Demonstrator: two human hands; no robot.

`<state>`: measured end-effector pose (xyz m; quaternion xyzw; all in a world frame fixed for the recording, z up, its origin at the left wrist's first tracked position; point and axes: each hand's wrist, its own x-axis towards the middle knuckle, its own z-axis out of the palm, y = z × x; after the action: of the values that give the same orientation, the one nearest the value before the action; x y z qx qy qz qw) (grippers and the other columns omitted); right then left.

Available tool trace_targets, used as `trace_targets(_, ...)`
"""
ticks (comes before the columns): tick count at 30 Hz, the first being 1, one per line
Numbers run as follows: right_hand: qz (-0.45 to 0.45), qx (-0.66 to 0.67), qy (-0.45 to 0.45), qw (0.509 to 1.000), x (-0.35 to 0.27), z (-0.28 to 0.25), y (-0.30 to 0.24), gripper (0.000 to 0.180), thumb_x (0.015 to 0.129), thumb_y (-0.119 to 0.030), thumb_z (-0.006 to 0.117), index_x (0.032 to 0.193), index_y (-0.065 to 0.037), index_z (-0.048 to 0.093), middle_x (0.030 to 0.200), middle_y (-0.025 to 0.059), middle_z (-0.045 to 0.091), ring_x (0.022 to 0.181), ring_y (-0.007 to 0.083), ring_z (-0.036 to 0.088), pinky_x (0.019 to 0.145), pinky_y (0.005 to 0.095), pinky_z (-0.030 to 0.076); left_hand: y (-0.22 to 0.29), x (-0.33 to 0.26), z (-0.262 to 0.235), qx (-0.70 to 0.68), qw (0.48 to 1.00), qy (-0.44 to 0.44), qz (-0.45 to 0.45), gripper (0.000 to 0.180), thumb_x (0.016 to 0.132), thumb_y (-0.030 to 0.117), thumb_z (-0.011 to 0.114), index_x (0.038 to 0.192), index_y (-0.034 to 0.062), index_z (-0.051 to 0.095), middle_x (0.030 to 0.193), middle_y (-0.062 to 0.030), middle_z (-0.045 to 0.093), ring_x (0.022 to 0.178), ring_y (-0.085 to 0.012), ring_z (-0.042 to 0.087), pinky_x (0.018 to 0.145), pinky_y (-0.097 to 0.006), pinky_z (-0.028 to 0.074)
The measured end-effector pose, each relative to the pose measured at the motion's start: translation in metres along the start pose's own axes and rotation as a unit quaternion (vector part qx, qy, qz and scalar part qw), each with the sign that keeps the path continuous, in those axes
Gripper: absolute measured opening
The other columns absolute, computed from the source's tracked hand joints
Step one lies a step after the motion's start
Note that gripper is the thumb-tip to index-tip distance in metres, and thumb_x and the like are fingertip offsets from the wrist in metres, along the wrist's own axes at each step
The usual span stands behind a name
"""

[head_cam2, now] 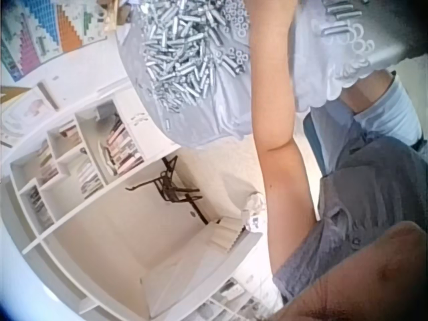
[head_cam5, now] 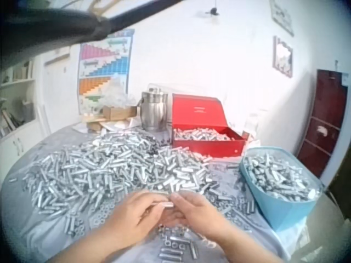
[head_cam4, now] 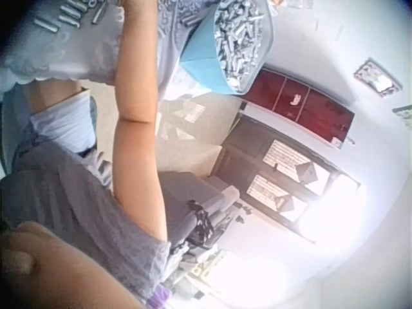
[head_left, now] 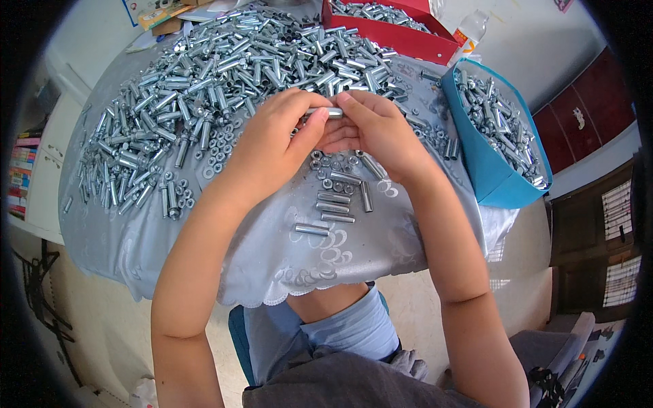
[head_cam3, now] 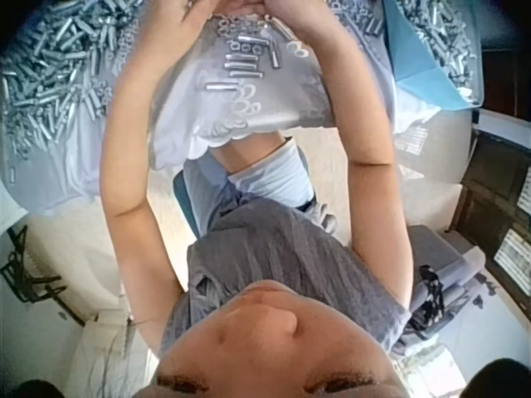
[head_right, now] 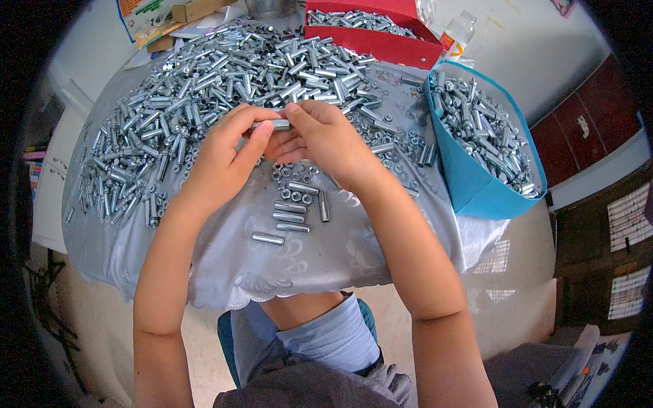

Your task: The person repeatedly picks up metal bolts and washers from a large pile on a table, threads the washers onto the bolts, and places the assembled units into a blue container. The person handles the items one at a time throughout the clip.

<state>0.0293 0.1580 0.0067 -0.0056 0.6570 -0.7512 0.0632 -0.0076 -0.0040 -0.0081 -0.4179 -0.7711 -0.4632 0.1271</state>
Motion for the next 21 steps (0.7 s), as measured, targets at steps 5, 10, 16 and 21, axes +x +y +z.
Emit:
trace_targets(5, -0.029, -0.030, -0.026, 0.999, -0.002, -0.002, -0.003, 0.025, 0.092, -0.020, 0.043, 0.098, 0.003, 0.051, 0.062, 0.0079, 0.055, 0.050, 0.0118, 0.050, 0.048, 0.0222, 0.038, -0.003, -0.002, 0.001, -0.013, 0.999, 0.000, -0.049, 0.029, 0.089, 0.025, 0.046, 0.080, -0.0008, 0.054, 0.068, -0.0135, 0.053, 0.064, -0.0284, 0.052, 0.058, -0.035, 0.039)
trace_targets(10, -0.054, -0.011, -0.044, 0.998, -0.008, 0.000, -0.011, 0.026, 0.091, -0.023, 0.047, 0.100, 0.001, 0.051, 0.064, 0.0061, 0.055, 0.055, 0.0109, 0.050, 0.050, 0.0224, 0.039, -0.004, -0.005, 0.004, -0.055, 0.993, 0.064, -0.079, 0.043, 0.092, 0.033, 0.042, 0.069, -0.0022, 0.050, 0.053, -0.0088, 0.046, 0.048, -0.0221, 0.043, 0.051, -0.035, 0.036)
trace_targets(16, -0.265, -0.452, 0.140, 0.840, -0.005, -0.029, -0.005, 0.020, 0.076, -0.019, 0.067, 0.090, -0.006, 0.063, 0.096, 0.0055, 0.056, 0.096, 0.0193, 0.051, 0.084, 0.0309, 0.040, -0.012, -0.002, -0.010, -0.098, 0.965, 0.144, -0.194, 0.052, 0.089, 0.045, 0.044, 0.072, -0.0024, 0.057, 0.067, -0.0029, 0.053, 0.063, -0.0079, 0.046, 0.062, -0.023, 0.040)
trace_targets(21, -0.239, -0.578, 0.012, 0.780, -0.012, -0.038, -0.001, 0.015, 0.066, -0.017, 0.072, 0.081, -0.014, 0.070, 0.123, 0.0116, 0.046, 0.119, 0.0302, 0.035, 0.099, 0.0383, 0.030, -0.017, -0.002, -0.010, -0.094, 0.967, 0.127, -0.200, 0.048, 0.090, 0.042, 0.045, 0.071, -0.0004, 0.055, 0.067, -0.0003, 0.051, 0.065, -0.0081, 0.046, 0.063, -0.024, 0.040)
